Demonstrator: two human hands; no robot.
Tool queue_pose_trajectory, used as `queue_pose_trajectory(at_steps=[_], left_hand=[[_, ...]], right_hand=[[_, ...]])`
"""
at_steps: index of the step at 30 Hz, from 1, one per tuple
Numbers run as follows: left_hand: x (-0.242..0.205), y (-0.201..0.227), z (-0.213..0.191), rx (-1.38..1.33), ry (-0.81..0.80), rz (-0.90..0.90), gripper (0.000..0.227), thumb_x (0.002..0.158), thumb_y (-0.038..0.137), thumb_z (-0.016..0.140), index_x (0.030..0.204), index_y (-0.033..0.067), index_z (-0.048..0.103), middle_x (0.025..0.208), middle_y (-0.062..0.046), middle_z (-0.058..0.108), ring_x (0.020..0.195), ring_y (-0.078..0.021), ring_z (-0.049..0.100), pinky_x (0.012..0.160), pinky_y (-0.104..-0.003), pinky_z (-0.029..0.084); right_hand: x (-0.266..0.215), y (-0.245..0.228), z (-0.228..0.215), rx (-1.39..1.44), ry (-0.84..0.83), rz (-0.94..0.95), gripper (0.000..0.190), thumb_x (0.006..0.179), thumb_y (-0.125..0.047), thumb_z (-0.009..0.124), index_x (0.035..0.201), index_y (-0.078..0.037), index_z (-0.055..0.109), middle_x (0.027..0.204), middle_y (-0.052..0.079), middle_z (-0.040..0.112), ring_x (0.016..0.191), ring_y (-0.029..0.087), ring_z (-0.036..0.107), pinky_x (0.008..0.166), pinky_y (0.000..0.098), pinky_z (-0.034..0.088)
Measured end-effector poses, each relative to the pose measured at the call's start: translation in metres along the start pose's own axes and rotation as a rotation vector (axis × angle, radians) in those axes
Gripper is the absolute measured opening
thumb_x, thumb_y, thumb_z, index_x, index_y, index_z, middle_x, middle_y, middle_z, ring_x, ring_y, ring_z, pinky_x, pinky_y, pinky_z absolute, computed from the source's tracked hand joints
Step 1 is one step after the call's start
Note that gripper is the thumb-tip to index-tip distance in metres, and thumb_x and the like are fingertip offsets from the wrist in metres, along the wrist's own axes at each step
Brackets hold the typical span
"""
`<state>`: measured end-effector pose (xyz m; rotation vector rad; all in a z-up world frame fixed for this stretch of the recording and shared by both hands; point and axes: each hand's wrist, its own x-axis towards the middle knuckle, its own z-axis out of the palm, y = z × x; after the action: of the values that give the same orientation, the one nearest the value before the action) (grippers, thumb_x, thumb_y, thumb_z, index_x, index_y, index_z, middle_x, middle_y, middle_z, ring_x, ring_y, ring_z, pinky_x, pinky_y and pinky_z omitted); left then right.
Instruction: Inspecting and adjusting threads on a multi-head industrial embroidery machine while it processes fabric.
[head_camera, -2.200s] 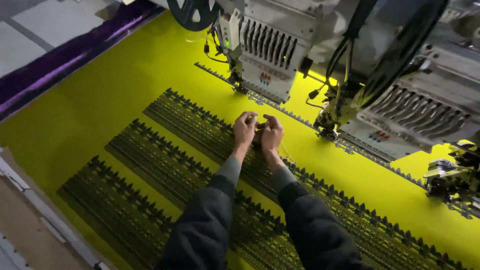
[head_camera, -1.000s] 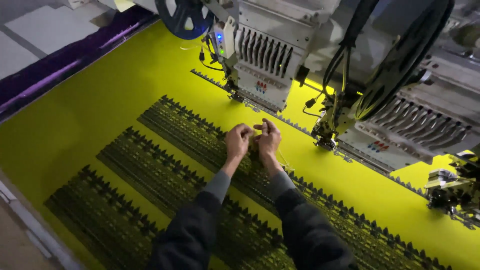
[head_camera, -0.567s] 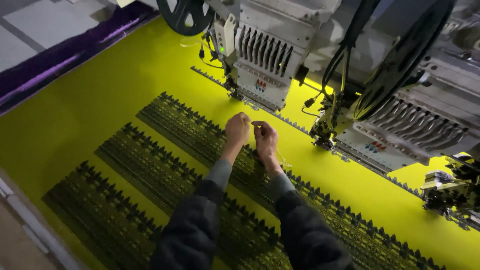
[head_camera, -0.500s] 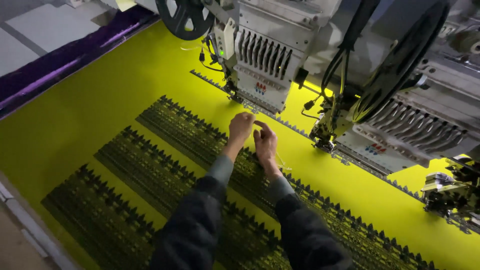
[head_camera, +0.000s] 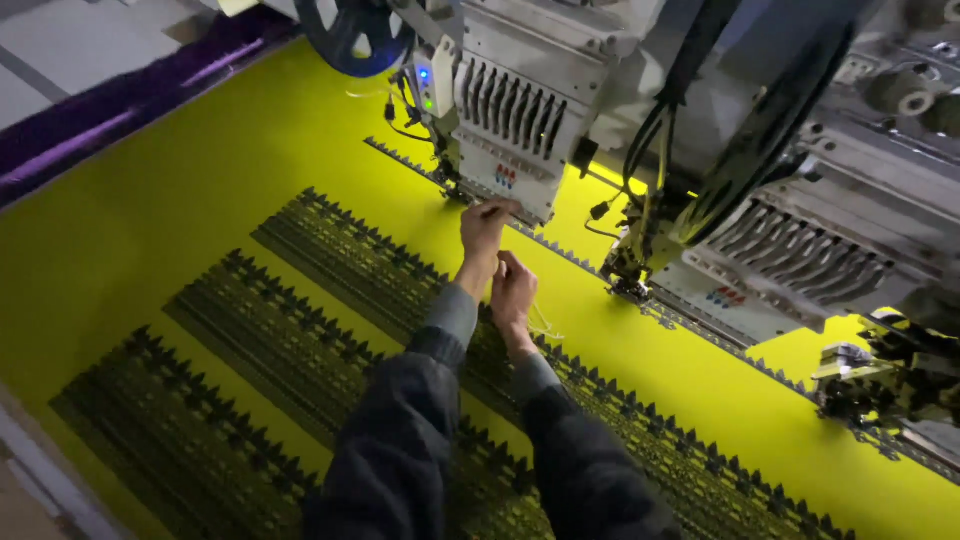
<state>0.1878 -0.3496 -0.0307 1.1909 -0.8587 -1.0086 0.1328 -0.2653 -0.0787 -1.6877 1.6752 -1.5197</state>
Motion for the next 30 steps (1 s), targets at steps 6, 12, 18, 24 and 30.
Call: queue_pose_trajectory(at_steps=[6, 12, 18, 24, 30], left_hand=[[0.005, -0.042, -0.004, 0.258, 0.135, -0.113, 0.032, 0.076, 0.038, 0.078, 0.098, 0.0161, 0.082, 0.091, -0.012, 0.078, 0.103, -0.0391, 0.071, 0.093, -0.053, 0.05], [-0.129, 0.047, -0.059, 0.041, -0.276, -0.053, 0.036, 0.108, 0.024, 0.043, 0.129, 0.0148, 0.071, 0.118, -0.006, 0.073, 0.071, -0.008, 0.048, 0.078, -0.033, 0.048], [-0.295, 0.207, -0.082, 0.014, -0.62, -0.537, 0.108, 0.093, 0.089, 0.031, 0.164, 0.0089, 0.03, 0.17, -0.023, 0.02, 0.158, -0.0444, 0.015, 0.127, -0.06, 0.017], [-0.366, 0.119, -0.057, 0.064, -0.467, -0.427, 0.042, 0.112, 0.034, 0.044, 0.131, 0.0051, 0.069, 0.119, -0.018, 0.07, 0.118, -0.0374, 0.065, 0.105, -0.051, 0.052], [-0.423, 0.029, -0.051, 0.749, -0.469, -0.19, 0.024, 0.108, 0.03, 0.052, 0.106, 0.0207, 0.074, 0.102, -0.004, 0.076, 0.099, -0.0308, 0.072, 0.083, -0.044, 0.057]], right_hand=[[-0.012, 0.051, 0.011, 0.109, -0.012, 0.072, 0.022, 0.09, -0.014, 0.058, 0.09, -0.026, 0.076, 0.065, 0.017, 0.061, 0.061, 0.037, 0.059, 0.069, 0.046, 0.052], [-0.04, -0.005, -0.052, 0.32, -0.278, 0.098, 0.025, 0.09, -0.012, 0.061, 0.076, -0.021, 0.079, 0.056, 0.006, 0.065, 0.057, 0.014, 0.054, 0.062, 0.0308, 0.051], [-0.087, -0.081, -0.163, 0.5, -0.41, 0.195, 0.024, 0.087, 0.009, 0.059, 0.079, -0.007, 0.075, 0.053, 0.009, 0.063, 0.051, 0.019, 0.067, 0.058, 0.0333, 0.055], [-0.118, -0.072, -0.238, -0.024, -0.411, 0.358, 0.023, 0.096, -0.004, 0.059, 0.106, -0.006, 0.08, 0.085, 0.019, 0.075, 0.082, 0.033, 0.075, 0.075, 0.0475, 0.056], [-0.189, -0.135, -0.322, 0.015, -0.259, 0.61, 0.033, 0.096, -0.007, 0.063, 0.128, -0.011, 0.07, 0.099, 0.019, 0.075, 0.095, 0.033, 0.074, 0.081, 0.0502, 0.059]])
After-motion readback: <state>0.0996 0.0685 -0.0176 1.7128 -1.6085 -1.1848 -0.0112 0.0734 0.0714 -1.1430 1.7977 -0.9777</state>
